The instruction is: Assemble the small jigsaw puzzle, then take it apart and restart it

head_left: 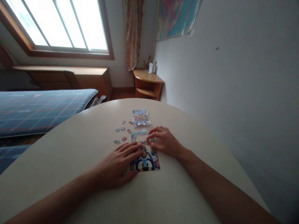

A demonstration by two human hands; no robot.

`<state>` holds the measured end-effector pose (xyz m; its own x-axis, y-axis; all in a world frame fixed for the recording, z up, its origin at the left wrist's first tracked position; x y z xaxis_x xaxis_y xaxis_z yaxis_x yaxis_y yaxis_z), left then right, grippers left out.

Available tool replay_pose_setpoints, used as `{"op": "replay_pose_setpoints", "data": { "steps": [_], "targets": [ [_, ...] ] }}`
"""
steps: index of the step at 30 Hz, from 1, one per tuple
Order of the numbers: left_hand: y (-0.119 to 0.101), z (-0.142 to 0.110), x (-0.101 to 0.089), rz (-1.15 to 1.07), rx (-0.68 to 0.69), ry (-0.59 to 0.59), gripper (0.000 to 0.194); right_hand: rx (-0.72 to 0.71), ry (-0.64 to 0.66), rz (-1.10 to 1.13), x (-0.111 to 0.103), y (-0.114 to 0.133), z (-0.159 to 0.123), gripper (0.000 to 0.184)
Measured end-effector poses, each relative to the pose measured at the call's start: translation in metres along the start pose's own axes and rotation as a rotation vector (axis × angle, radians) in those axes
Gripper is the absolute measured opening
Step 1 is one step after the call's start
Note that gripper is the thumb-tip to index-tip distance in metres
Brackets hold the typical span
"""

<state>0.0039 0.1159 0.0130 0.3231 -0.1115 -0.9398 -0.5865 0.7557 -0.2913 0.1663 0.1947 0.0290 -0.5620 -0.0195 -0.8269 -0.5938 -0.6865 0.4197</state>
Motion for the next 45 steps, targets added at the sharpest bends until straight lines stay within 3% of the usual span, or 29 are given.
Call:
{"op": "replay_pose_setpoints", "data": {
  "steps": [12, 21, 30, 39, 45],
  "targets": [
    [0.0006, -0.0005, -0.0002, -0.016, -0.002, -0.022, 0.062, -0.007, -0.004, -0.002, 0.0018, -0.0037, 0.0, 0.008],
    [0.0003, -0.0005, 0.0015, 0.013, 0.004, 0.002, 0.06, 0.073, 0.004, -0.003, 0.003, -0.004, 0.0005, 0.011],
    [0.0016, 0.0, 0.0036, 0.038, 0.004, 0.016, 0.06, 0.045, -0.006, -0.144, 0.0015, 0.0042, 0.0009, 0.01],
    [-0.0009, 0.0008, 0.0009, 0.05, 0.001, 0.016, 0.06, 0.118, 0.037, -0.058, 0.0013, 0.0041, 0.0009, 0.023],
    [-0.0021, 0.0008, 0.0003, 0.05, 0.007, 0.009, 0.058, 0.168, 0.05, -0.002, 0.0031, 0.0008, 0.0014, 0.017]
  ]
}}
Point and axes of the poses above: each hand's wrist, its own z-axis towards the middle knuckle, its own x-axis out of the palm, y = z × x, the point moved 7 cm from there along z, towards the middle knuckle, and after that the axes turned 1 degree about x, right-handed, at the moved point
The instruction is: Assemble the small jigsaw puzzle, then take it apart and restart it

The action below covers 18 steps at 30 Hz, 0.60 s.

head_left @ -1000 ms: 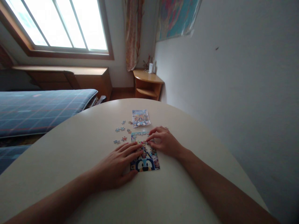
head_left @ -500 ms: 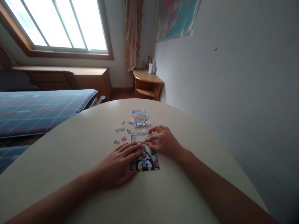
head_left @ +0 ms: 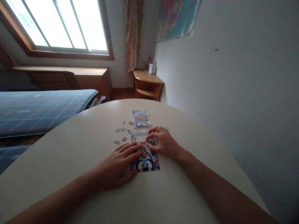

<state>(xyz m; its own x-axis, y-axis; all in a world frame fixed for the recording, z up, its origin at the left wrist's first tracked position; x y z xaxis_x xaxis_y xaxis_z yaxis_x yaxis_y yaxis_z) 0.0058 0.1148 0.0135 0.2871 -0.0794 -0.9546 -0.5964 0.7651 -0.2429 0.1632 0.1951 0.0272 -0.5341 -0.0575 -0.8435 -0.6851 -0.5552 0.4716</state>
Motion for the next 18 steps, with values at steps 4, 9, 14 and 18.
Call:
{"op": "replay_pose_setpoints", "data": {
  "steps": [4, 9, 14, 18],
  "targets": [
    [0.0011, 0.0, 0.0006, -0.007, -0.005, 0.002, 0.059, 0.031, 0.014, 0.039, 0.0019, -0.0037, 0.0006, 0.016],
    [0.0026, -0.0008, 0.0018, -0.009, -0.003, 0.002, 0.06, 0.041, 0.021, 0.059, 0.003, -0.0059, 0.0009, 0.016],
    [0.0021, -0.0006, 0.0017, -0.015, -0.002, -0.003, 0.06, 0.043, 0.017, 0.075, 0.004, -0.0056, 0.0012, 0.017],
    [0.0022, -0.0005, 0.0021, -0.009, -0.001, -0.008, 0.06, 0.051, 0.018, 0.101, 0.0045, -0.0055, 0.0017, 0.018]
  ]
}}
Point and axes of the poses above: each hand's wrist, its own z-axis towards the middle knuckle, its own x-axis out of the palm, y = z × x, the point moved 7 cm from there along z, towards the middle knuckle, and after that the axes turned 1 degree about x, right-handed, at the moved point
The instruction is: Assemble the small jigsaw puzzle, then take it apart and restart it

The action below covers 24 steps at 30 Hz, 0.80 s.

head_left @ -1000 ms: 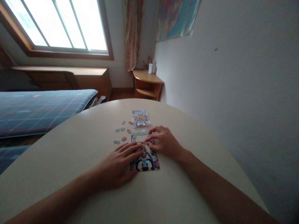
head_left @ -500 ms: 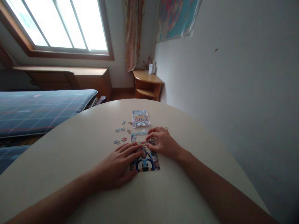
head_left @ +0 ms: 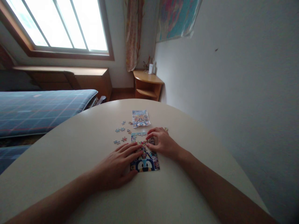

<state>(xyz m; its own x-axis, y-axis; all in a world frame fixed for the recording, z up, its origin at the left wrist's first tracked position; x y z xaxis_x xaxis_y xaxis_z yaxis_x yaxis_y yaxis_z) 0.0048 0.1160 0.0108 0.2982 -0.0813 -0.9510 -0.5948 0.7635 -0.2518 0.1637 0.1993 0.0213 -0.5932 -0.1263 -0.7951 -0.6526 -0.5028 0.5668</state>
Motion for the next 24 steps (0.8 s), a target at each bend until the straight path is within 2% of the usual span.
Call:
{"op": "replay_pose_setpoints", "data": {
  "steps": [20, 24],
  "targets": [
    [-0.0055, 0.0062, -0.0079, 0.002, -0.031, 0.032, 0.058, -0.016, 0.025, -0.028, -0.0021, -0.0016, 0.0009, 0.022],
    [-0.0048, 0.0064, -0.0061, -0.006, -0.024, 0.038, 0.063, -0.014, 0.038, -0.042, -0.002, -0.0021, 0.0015, 0.019]
  ]
}}
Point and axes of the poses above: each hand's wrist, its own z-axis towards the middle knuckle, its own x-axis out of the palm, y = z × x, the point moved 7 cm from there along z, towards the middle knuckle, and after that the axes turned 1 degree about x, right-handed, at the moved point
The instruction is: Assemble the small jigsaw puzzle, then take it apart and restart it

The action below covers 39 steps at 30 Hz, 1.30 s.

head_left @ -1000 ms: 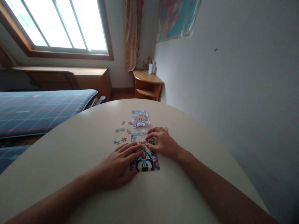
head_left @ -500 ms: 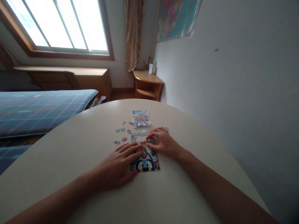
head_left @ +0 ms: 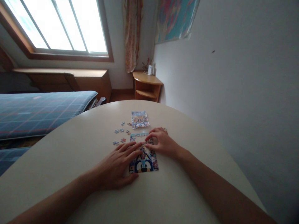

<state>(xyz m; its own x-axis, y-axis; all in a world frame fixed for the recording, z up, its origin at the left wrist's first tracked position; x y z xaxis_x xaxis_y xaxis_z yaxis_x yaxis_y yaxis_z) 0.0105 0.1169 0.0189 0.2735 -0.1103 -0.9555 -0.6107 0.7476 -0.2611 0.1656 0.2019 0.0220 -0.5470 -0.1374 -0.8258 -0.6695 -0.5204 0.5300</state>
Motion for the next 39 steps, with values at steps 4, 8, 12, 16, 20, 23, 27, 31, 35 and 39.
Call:
{"op": "replay_pose_setpoints", "data": {
  "steps": [4, 8, 12, 16, 20, 23, 27, 31, 35, 39],
  "targets": [
    [0.002, -0.0007, 0.0041, 0.002, 0.01, 0.017, 0.074, -0.011, -0.002, 0.002, -0.0002, 0.0009, 0.0008, 0.02],
    [0.0032, -0.0013, 0.0054, 0.003, 0.013, 0.015, 0.077, -0.027, -0.004, 0.02, -0.002, 0.0003, 0.0015, 0.021],
    [0.0042, -0.0014, 0.007, 0.004, 0.003, 0.035, 0.076, -0.037, 0.006, 0.038, -0.0035, -0.0034, 0.0021, 0.019],
    [0.0044, -0.0014, 0.0063, -0.008, 0.01, 0.027, 0.076, -0.055, 0.017, 0.052, -0.0029, -0.0044, 0.002, 0.017],
    [0.0045, -0.0017, 0.0057, -0.006, 0.003, 0.038, 0.075, -0.057, 0.001, 0.069, -0.0031, -0.0049, 0.002, 0.012],
    [0.0038, -0.002, 0.0045, -0.008, 0.0, 0.035, 0.074, -0.063, -0.007, 0.058, -0.0031, -0.0052, 0.0027, 0.009],
    [0.0027, -0.0018, 0.0029, -0.017, 0.009, 0.013, 0.073, -0.082, 0.013, 0.024, -0.0014, -0.0044, 0.0038, 0.009],
    [0.0025, -0.0014, 0.0035, -0.011, 0.006, 0.021, 0.073, -0.093, 0.041, 0.005, 0.0009, -0.0045, 0.004, 0.01],
    [0.0026, -0.0014, 0.0039, 0.001, 0.0, 0.03, 0.073, -0.115, 0.034, -0.014, 0.0008, -0.0034, 0.004, 0.011],
    [0.002, -0.0016, 0.0026, -0.011, 0.01, 0.012, 0.072, -0.126, 0.033, -0.023, 0.0012, -0.0028, 0.0043, 0.011]
  ]
}}
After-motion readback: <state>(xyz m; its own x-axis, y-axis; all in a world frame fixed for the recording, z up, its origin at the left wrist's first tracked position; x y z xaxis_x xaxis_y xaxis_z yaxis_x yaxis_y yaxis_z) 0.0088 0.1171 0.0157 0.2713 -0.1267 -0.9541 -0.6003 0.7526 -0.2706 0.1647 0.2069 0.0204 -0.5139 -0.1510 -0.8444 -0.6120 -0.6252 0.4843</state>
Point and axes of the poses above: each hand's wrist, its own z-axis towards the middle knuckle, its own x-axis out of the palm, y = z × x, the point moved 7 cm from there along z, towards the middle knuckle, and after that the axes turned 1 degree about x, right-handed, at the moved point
